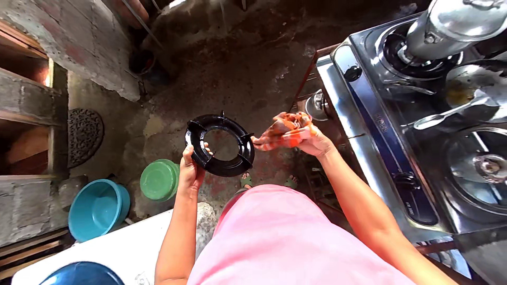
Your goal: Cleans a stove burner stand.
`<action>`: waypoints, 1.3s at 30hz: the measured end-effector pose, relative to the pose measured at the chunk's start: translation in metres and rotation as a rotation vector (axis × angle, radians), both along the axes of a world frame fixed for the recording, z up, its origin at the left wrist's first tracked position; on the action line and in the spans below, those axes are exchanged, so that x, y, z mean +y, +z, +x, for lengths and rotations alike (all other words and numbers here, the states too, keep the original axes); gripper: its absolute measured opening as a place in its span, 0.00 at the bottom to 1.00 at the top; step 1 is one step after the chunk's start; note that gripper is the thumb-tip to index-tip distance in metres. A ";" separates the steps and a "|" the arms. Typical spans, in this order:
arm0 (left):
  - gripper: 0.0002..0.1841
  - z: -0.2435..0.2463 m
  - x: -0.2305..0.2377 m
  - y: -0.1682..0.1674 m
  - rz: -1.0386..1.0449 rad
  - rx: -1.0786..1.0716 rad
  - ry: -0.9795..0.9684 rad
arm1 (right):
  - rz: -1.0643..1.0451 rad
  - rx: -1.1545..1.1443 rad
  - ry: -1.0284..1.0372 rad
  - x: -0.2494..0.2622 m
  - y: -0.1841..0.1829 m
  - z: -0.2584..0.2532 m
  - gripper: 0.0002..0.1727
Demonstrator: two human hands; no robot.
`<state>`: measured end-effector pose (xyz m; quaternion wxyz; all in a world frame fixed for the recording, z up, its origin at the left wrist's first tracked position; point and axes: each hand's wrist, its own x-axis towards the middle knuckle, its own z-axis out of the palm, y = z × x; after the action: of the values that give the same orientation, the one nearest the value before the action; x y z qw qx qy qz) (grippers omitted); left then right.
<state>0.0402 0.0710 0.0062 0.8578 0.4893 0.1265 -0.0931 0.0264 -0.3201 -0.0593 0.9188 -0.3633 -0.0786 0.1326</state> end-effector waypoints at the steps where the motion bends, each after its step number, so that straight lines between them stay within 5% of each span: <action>1: 0.19 -0.002 0.000 -0.001 0.000 0.002 -0.006 | -0.006 0.056 -0.001 0.003 0.001 0.000 0.47; 3: 0.20 -0.005 0.001 -0.004 -0.014 0.000 -0.032 | -0.136 0.047 0.077 0.004 -0.012 0.002 0.55; 7: 0.25 0.003 0.000 -0.005 -0.017 -0.031 -0.055 | -0.288 0.051 0.046 0.005 0.005 0.008 0.33; 10: 0.23 -0.002 0.002 -0.010 -0.029 -0.020 -0.061 | -0.442 0.211 -0.085 -0.012 -0.014 -0.004 0.30; 14: 0.22 0.001 0.002 -0.009 -0.028 -0.021 -0.038 | -0.461 0.148 0.106 -0.026 0.004 0.007 0.56; 18: 0.23 0.003 0.005 -0.012 -0.034 -0.020 -0.039 | -0.734 0.083 0.049 -0.029 0.029 0.009 0.34; 21: 0.27 0.002 0.007 -0.009 -0.029 -0.033 -0.049 | -0.476 -0.152 0.021 -0.037 0.065 0.001 0.31; 24: 0.31 0.000 0.010 -0.009 -0.040 -0.062 -0.065 | -0.364 -0.015 -0.363 -0.015 0.090 -0.035 0.17; 26: 0.34 0.001 0.011 -0.010 -0.064 -0.085 -0.061 | -0.337 0.022 -0.422 -0.007 0.062 -0.053 0.20; 28: 0.36 -0.002 0.011 -0.009 -0.096 -0.085 -0.073 | -0.220 0.059 -0.155 -0.018 0.023 -0.045 0.31; 31: 0.36 -0.004 0.011 -0.005 -0.125 -0.061 -0.096 | -0.436 0.119 -0.062 -0.032 0.009 -0.025 0.19; 35: 0.36 0.002 0.007 0.000 -0.195 -0.073 -0.142 | -1.235 0.459 -0.356 0.023 0.117 -0.002 0.08; 37: 0.36 0.001 0.004 0.005 -0.206 -0.074 -0.154 | -0.989 0.164 -0.423 0.012 0.104 -0.008 0.10; 39: 0.36 0.000 0.001 0.008 -0.219 -0.073 -0.185 | -0.428 0.004 -0.307 -0.003 0.058 -0.005 0.17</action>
<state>0.0406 0.0720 0.0140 0.8979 0.4053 0.0386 -0.1674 0.0216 -0.3227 -0.0012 0.8305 -0.5569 0.0092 0.0061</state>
